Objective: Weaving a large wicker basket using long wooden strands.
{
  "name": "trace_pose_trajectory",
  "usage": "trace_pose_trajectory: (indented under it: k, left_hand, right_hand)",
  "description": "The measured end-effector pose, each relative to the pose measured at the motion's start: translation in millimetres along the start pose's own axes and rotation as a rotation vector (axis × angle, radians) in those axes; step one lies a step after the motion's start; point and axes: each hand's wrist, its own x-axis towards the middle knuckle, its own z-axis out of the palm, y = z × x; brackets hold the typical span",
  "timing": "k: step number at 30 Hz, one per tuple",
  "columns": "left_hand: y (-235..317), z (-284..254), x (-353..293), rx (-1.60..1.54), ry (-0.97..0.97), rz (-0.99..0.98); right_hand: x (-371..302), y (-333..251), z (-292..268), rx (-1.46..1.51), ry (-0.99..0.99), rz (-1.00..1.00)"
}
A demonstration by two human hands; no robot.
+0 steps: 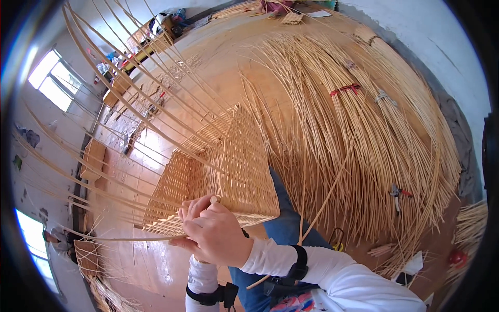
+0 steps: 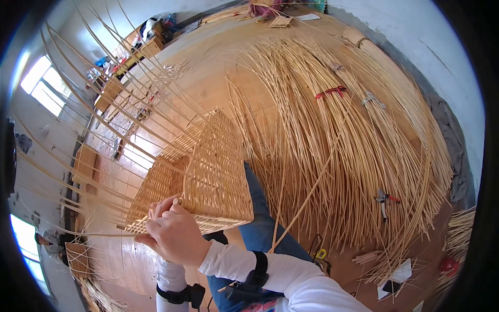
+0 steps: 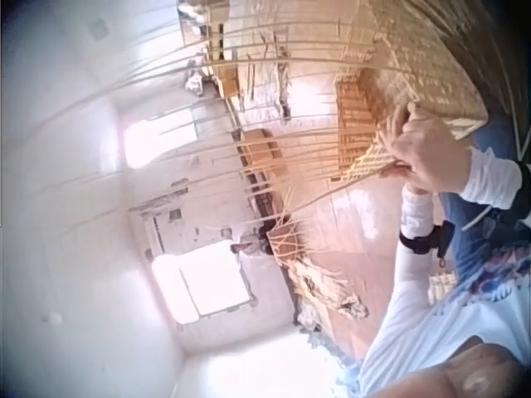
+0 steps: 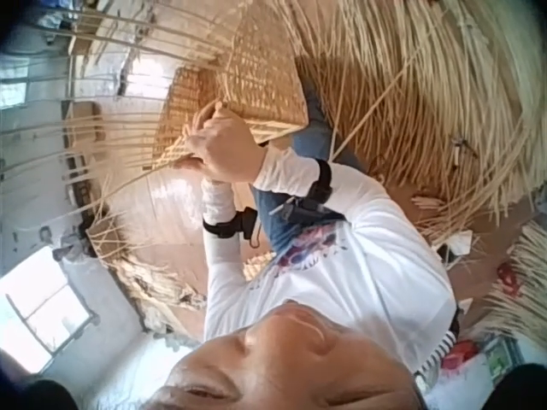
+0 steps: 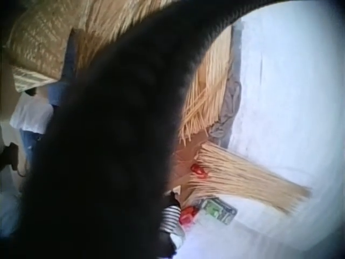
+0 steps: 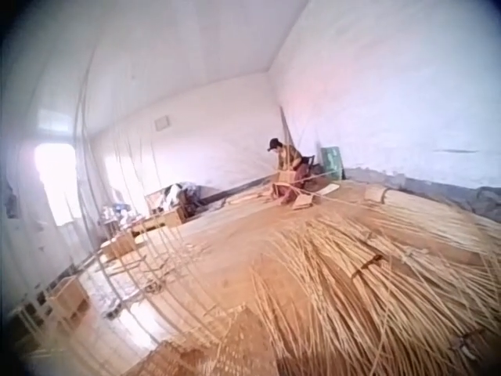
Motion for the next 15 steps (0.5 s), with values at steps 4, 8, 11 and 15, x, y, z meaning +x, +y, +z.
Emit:
trace_pose_trajectory:
  k: [4,8,11,15]
  left_hand:
    - [-20,-5,-10,-0.448,0.197,-0.249]
    - [-31,-13,-35,-0.751,0.311,-0.362]
    - [-40,-22,-41,-0.753,0.244,-0.269]
    - [-46,-39,-44,-0.842,0.168,-0.245]
  right_hand:
    - [6,-1,3,0.159,-0.069,0.167]
    - [13,7,-3,0.504,0.149,0.099]
    - [12,31,-22,0.244,0.223,0.302]
    - [13,52,-32,0.253,-0.148,0.192]
